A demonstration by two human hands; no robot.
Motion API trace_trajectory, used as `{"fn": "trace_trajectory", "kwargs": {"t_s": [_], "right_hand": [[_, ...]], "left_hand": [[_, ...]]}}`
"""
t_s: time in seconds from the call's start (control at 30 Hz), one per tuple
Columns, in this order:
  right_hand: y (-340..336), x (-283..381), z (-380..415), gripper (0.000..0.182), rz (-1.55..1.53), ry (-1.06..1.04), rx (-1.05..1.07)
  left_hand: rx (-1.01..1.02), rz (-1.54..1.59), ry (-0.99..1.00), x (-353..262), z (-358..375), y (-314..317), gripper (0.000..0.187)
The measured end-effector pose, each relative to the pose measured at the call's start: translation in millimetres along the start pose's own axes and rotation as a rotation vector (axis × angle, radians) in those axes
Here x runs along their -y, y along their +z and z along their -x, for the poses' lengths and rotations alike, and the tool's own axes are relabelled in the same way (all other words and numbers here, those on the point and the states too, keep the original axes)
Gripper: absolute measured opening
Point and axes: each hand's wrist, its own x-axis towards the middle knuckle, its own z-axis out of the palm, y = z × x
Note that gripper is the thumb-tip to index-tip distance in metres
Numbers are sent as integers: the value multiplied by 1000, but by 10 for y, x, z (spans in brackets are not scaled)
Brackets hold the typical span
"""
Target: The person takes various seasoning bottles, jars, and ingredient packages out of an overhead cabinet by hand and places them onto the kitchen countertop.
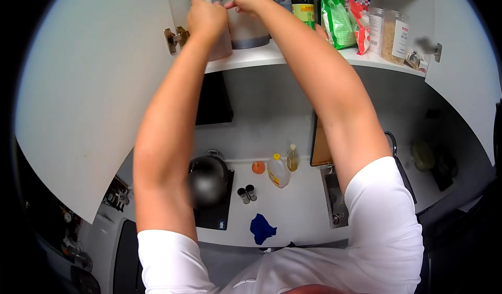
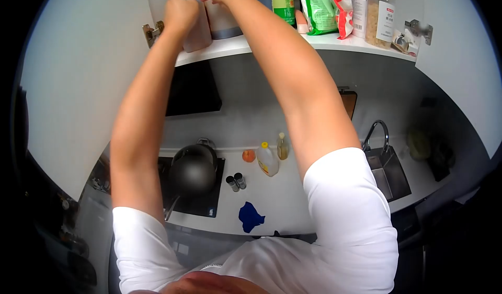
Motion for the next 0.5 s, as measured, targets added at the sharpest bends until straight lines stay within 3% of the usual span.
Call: {"fn": "trace_trajectory", "kwargs": {"t_s": [0.07,0.17,0.3,0.37,0.4,0.47,0.5], "right_hand": [[25,22,-70,31,-70,108,62],[190,-111,-240,25,-515,164,111],[106,6,-49,26,-270,157,164],[218,45,-4,27,285,-83,-478],[238,72,-7,27,289,-84,-476],[278,135,-42,28,8,-274,-117],[297,172,-62,28,8,-273,-114]], "left_hand": [[171,65,-177,-12,-210,-19,38],[263,-62,-231,21,-376,-31,35],[258,57,-207,282,-479,108,35],[283,274,-194,342,-505,162,35],[283,277,-197,347,-531,209,35],[330,464,-433,347,-611,300,29],[330,463,-436,377,-658,308,29]]}}
